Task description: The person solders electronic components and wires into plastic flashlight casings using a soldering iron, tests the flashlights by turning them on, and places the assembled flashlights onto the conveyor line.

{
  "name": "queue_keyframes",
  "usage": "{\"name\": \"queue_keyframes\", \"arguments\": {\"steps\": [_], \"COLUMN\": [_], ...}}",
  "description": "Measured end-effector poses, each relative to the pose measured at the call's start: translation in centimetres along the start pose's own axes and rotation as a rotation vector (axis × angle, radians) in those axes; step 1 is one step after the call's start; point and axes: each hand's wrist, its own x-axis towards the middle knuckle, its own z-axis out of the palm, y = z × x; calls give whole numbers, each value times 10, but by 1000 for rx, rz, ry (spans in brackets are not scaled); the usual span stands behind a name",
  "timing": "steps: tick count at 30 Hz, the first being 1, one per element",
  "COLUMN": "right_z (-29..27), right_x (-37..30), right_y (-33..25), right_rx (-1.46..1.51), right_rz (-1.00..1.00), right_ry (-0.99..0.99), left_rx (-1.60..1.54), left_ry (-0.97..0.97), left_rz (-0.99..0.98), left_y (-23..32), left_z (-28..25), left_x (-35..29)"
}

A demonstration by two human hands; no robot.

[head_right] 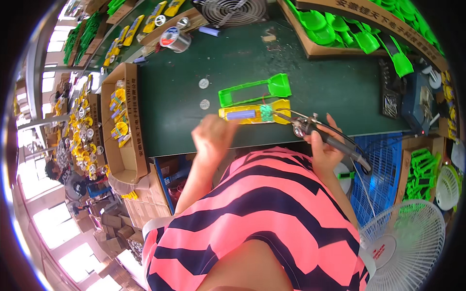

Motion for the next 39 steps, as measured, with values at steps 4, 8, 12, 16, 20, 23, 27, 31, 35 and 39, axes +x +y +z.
{"name": "queue_keyframes", "arguments": {"steps": [4,8,12,16,20,23,27,31,35,39], "right_z": [5,3,3,3,3,3,2,4,5,5], "right_x": [-1,9,9,4,0,1,3,1,-1,-1], "right_y": [-2,-5,-7,-7,-9,-8,-4,-2,-3,-2], "right_rx": [-16,-336,-289,-246,-99,-57,-233,-116,-121,-115], "right_rz": [-44,-320,-258,-181,19,64,-89,14,23,90], "right_ry": [-97,-184,-167,-119,-66,-31,-102,-60,-80,-61], "left_rx": [169,11,-266,-268,-192,-160,-153,-171,-167,-146], "left_ry": [-83,88,25,21,-47,-95,-109,-42,-42,-94], "left_rz": [-333,18,78,45,110,133,129,161,161,144], "left_y": [-17,-9,14,17,15,15,15,15,15,14], "left_z": [-7,7,28,35,31,28,29,31,30,29], "left_x": [2,12,13,11,11,12,12,12,13,14]}}
